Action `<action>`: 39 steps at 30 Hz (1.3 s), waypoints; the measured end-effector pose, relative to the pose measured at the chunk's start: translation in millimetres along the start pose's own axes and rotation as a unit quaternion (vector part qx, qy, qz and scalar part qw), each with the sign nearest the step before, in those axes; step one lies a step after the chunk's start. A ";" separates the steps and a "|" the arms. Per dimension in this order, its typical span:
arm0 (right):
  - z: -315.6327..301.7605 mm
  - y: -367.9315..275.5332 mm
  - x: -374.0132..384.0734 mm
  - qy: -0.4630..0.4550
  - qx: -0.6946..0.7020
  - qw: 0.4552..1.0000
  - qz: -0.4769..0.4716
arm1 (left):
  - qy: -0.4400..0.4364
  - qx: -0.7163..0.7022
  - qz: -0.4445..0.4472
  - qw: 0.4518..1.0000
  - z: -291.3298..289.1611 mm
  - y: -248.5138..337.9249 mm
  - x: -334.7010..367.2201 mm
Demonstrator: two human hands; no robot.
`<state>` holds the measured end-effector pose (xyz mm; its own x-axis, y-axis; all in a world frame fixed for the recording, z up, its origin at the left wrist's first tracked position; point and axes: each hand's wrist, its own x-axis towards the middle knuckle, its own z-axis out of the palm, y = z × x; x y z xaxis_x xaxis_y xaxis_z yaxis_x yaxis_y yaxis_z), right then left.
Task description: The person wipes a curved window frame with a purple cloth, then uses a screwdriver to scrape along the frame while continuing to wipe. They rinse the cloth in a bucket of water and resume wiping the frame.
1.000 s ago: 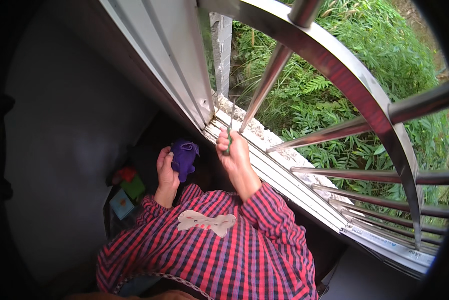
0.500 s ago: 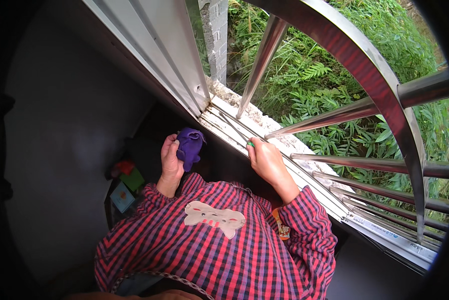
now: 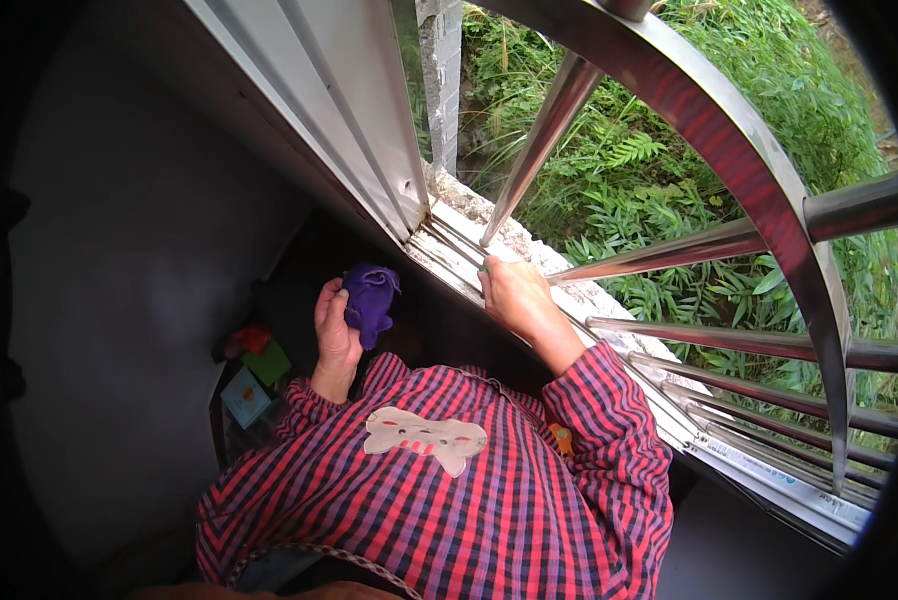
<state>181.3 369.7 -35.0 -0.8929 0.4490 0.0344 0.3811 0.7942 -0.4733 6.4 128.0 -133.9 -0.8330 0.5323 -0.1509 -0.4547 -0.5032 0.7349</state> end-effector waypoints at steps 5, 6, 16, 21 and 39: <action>14.8 3.2 -11.8 0.047 0.097 0.994 0.003 | 0.004 0.002 0.004 1.000 6.2 0.1 0.7; 17.5 2.1 -16.5 0.058 0.121 0.991 0.011 | -0.001 -0.001 0.000 1.000 7.0 0.3 0.7; 22.8 -8.9 -37.4 0.059 0.150 0.986 0.039 | -0.030 0.022 -0.015 0.999 -1.8 -7.7 6.8; 20.8 -6.9 -37.6 0.043 0.120 0.991 0.025 | -0.029 0.025 -0.003 0.999 -8.6 -9.1 7.5; 27.8 -1.4 -30.8 0.030 0.169 0.984 0.057 | 0.031 0.032 -0.003 0.999 -10.9 -8.6 6.6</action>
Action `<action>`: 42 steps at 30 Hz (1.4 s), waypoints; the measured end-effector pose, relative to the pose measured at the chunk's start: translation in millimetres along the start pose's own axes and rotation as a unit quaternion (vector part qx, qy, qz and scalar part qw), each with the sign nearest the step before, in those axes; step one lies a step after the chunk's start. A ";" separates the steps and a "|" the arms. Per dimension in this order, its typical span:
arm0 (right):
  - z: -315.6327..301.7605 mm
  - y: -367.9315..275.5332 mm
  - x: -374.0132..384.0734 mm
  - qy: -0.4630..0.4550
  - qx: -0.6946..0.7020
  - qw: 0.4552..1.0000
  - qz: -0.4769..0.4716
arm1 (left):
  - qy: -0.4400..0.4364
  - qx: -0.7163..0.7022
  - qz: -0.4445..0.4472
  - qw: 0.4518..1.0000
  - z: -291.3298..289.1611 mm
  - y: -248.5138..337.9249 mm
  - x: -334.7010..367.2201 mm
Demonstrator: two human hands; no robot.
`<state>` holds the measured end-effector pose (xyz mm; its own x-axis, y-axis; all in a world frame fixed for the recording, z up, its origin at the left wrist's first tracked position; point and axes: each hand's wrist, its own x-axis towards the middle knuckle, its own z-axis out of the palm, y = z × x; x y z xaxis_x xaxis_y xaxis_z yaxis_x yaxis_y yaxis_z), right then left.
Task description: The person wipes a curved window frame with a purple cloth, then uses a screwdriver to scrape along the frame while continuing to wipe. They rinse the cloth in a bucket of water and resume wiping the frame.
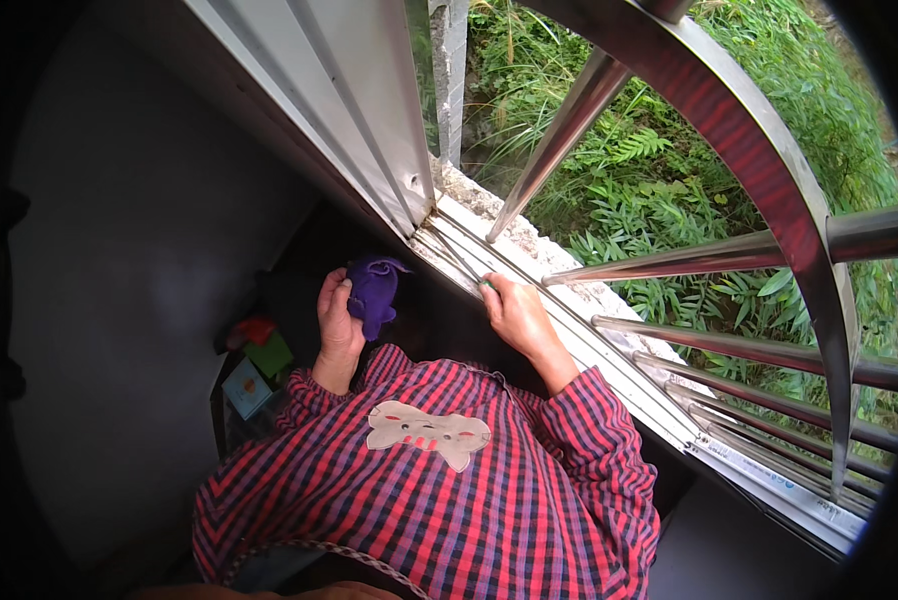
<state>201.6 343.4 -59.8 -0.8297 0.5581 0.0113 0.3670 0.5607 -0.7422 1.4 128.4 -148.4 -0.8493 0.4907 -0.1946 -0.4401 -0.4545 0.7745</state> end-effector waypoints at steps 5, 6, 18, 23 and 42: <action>1.8 3.0 -2.3 0.014 0.024 0.999 -0.022 | -0.048 -0.014 -0.007 0.999 4.6 4.4 -2.7; 1.7 3.0 -2.6 0.011 0.030 0.999 -0.020 | -0.065 -0.024 -0.008 0.998 6.1 4.9 -3.0; 3.1 -0.2 -25.9 0.001 0.201 0.976 0.084 | -0.062 -0.009 -0.004 0.998 8.9 7.4 -3.2; 13.6 -28.9 -11.5 -0.032 0.600 0.779 0.179 | -0.058 -0.011 -0.006 0.998 15.6 10.7 -5.9; 9.9 -48.6 20.3 -0.025 0.760 0.599 0.250 | -0.033 0.002 -0.002 0.999 7.0 6.9 -6.1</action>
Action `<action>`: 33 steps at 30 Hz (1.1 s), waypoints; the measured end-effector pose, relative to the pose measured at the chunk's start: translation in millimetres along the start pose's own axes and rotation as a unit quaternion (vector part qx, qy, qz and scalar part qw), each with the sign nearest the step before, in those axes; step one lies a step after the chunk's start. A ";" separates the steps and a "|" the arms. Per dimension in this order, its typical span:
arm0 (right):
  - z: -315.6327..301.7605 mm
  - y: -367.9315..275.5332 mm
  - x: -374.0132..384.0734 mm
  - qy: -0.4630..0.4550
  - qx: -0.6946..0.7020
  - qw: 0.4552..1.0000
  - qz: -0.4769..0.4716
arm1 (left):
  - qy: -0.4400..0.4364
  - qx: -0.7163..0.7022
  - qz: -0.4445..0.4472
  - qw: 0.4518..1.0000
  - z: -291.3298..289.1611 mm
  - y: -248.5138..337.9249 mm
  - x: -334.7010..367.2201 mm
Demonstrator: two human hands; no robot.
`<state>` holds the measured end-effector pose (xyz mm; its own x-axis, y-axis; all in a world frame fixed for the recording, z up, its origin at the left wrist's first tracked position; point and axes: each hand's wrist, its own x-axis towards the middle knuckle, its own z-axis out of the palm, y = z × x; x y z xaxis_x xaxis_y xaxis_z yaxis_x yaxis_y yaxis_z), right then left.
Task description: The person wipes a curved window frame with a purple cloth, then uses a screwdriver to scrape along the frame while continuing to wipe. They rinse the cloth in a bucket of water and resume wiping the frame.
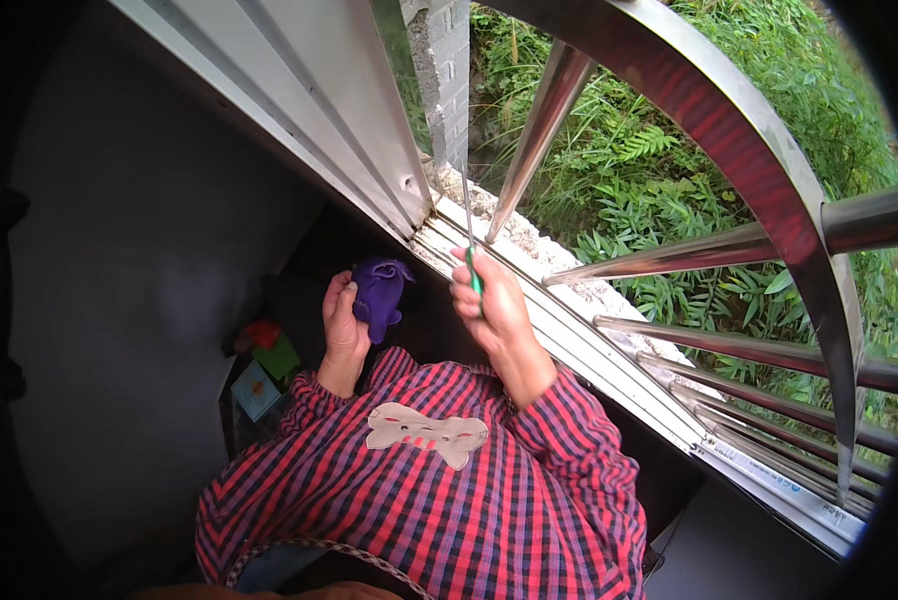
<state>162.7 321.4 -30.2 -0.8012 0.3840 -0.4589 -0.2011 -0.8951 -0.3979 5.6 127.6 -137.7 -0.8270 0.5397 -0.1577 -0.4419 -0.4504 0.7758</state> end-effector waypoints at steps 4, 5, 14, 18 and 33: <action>-32.4 -10.9 -59.0 0.027 -0.317 0.948 -0.014 | -0.017 -0.009 -0.003 1.000 0.2 -3.1 2.3; -37.0 -15.6 -67.2 0.022 -0.419 0.908 -0.022 | -0.013 -0.008 0.002 1.000 0.6 -3.8 2.7; -27.3 -40.7 -43.9 0.008 -0.833 0.510 -0.215 | -0.037 -0.016 -0.018 0.999 3.6 -2.3 2.1; -27.6 -44.5 -24.2 -0.002 -0.819 0.530 -0.220 | -0.006 -0.013 0.001 1.000 -1.8 -5.1 2.6; -32.5 -38.2 -4.7 -0.013 -0.784 0.579 -0.224 | 0.002 -0.003 0.006 1.000 -2.7 -4.7 3.5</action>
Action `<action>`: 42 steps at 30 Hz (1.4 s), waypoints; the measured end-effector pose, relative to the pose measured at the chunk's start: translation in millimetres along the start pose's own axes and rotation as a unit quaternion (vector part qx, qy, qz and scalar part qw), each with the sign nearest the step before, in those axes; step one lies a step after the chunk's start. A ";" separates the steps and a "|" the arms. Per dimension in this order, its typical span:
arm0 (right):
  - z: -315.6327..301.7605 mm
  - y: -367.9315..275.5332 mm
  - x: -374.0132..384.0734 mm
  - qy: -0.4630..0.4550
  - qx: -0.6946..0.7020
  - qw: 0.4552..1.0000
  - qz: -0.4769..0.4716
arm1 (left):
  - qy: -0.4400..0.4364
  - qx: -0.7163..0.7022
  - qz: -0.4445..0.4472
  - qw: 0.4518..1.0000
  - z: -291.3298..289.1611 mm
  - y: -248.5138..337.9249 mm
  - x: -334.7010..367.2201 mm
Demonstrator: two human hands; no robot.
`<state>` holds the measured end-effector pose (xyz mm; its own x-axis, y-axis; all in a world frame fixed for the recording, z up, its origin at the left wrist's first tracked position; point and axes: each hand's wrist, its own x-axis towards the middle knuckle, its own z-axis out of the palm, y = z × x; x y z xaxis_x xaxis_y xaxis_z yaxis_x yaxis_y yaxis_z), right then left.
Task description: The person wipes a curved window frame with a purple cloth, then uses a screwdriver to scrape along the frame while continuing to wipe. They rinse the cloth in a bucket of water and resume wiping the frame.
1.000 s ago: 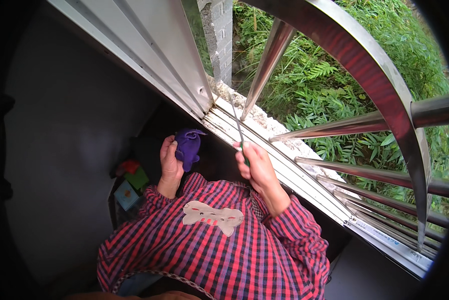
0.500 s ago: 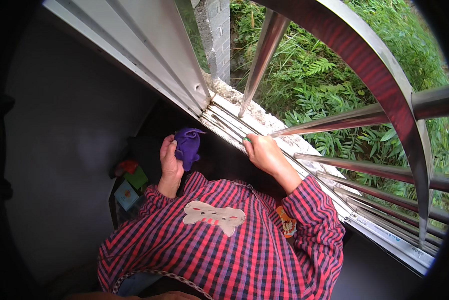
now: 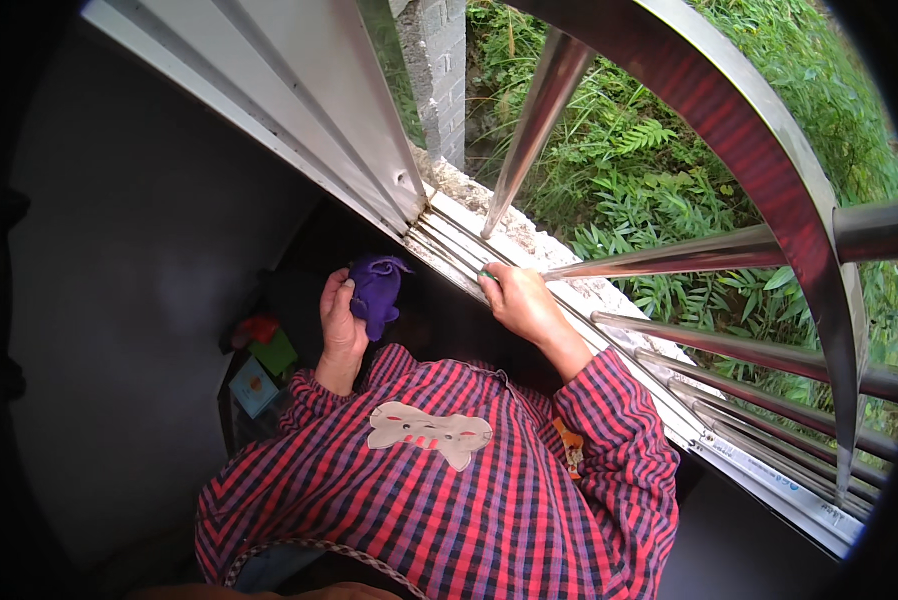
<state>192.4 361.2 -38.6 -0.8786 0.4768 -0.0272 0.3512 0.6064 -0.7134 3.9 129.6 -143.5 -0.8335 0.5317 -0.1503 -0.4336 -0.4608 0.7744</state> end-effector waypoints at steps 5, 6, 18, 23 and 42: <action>6.5 -5.3 -4.4 0.027 0.009 1.000 -0.005 | -0.019 0.004 -0.012 1.000 7.0 4.9 -0.4; 6.2 -5.9 -4.6 0.026 0.004 1.000 -0.009 | -0.023 0.002 -0.013 1.000 6.7 5.2 -0.5; -8.0 -10.6 -13.2 -0.003 -0.045 0.999 0.023 | 0.004 -0.001 0.000 1.000 -1.0 4.0 -0.8; 4.3 -10.0 -4.6 0.023 -0.025 0.999 -0.011 | -0.002 -0.007 -0.002 1.000 2.1 5.4 0.2; -4.0 -4.8 -42.6 0.042 0.057 0.997 0.027 | 0.008 0.007 -0.006 1.000 2.2 7.9 4.2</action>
<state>229.5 340.5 -31.3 -0.8272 0.5618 -0.0130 0.3550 0.5044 -0.7871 -2.3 129.8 -136.7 -0.8336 0.5261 -0.1686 -0.4385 -0.4444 0.7812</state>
